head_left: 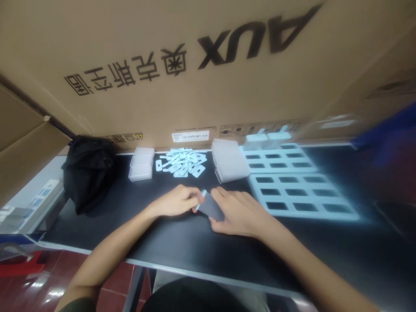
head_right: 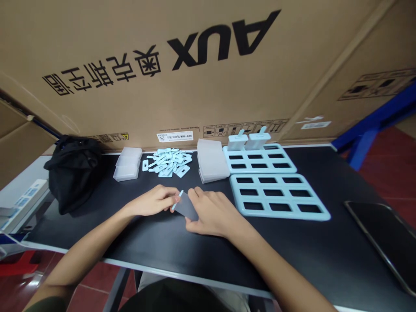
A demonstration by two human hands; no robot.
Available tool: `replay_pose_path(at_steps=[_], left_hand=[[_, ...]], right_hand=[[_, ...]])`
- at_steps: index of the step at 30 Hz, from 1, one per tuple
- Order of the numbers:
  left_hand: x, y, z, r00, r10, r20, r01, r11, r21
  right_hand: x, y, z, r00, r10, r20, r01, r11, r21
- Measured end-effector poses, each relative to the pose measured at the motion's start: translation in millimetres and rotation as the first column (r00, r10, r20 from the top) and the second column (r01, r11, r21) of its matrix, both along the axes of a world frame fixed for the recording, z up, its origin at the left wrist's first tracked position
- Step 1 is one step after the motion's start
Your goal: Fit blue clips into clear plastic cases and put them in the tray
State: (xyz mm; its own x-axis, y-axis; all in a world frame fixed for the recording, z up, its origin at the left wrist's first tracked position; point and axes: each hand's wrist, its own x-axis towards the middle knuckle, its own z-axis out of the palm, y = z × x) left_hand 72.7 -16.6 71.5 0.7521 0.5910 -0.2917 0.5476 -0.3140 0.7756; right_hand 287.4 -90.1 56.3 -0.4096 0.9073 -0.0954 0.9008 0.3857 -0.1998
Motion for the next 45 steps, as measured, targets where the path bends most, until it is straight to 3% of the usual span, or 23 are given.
replay_pose_path(at_steps=[8, 11, 15, 19, 23, 26, 28, 30, 31, 33, 34, 36, 40, 45], left_hand=[[6, -6, -19.7, 0.997, -0.009, -0.074, 0.024, 0.978, 0.209], [1, -4, -28.2, 0.995, 0.065, -0.074, -0.036, 0.941, 0.338], [-18, 18, -28.8, 0.960, 0.264, -0.095, -0.183, 0.846, 0.501], [-33, 61, -24.4, 0.925, 0.367, -0.096, -0.207, 0.702, 0.682], [-32, 103, -26.4, 0.863, 0.500, -0.078, -0.292, 0.618, 0.730], [-27, 114, -30.8, 0.813, 0.567, -0.130, -0.276, 0.572, 0.773], [-25, 108, -31.6, 0.815, 0.569, -0.111, -0.253, 0.521, 0.815], [-24, 91, -28.8, 0.862, 0.505, -0.049, -0.255, 0.514, 0.819], [-24, 78, -26.3, 0.906, 0.423, -0.015, -0.247, 0.557, 0.793], [-24, 50, -20.3, 0.994, 0.102, 0.039, -0.101, 0.735, 0.671], [-25, 37, -17.5, 0.993, -0.100, 0.062, 0.041, 0.786, 0.617], [-25, 14, -14.1, 0.951, -0.296, 0.090, 0.192, 0.793, 0.578], [-25, -4, -14.7, 0.944, -0.313, 0.100, 0.192, 0.772, 0.606], [-29, 3, -7.6, 0.939, -0.334, 0.077, 0.225, 0.769, 0.599]], right_hand=[[-4, 0, -6.8, 0.999, -0.012, 0.039, 0.013, 1.000, -0.020], [-4, 0, -7.1, 0.998, -0.031, 0.053, 0.033, 0.999, -0.039], [2, 0, -4.6, 0.994, -0.076, 0.082, 0.083, 0.993, -0.084], [7, 0, -5.4, 0.994, -0.075, 0.080, 0.084, 0.990, -0.117], [5, 0, -7.2, 0.995, -0.050, 0.089, 0.061, 0.989, -0.132], [3, 1, -6.3, 0.995, -0.054, 0.085, 0.064, 0.990, -0.123], [4, 1, -5.7, 0.996, -0.066, 0.065, 0.072, 0.992, -0.105], [6, 1, -6.8, 0.997, -0.072, 0.022, 0.074, 0.995, -0.064], [8, 1, -8.1, 0.997, -0.072, -0.008, 0.071, 0.997, -0.034], [11, 0, -12.4, 0.996, -0.051, -0.078, 0.054, 0.998, 0.038], [12, -1, -15.1, 0.993, -0.027, -0.112, 0.036, 0.996, 0.078], [13, -3, -20.7, 0.985, 0.037, -0.167, -0.009, 0.987, 0.161], [12, -5, -28.6, 0.970, 0.144, -0.198, -0.079, 0.950, 0.301], [8, -5, -29.6, 0.955, 0.202, -0.218, -0.110, 0.921, 0.374]])
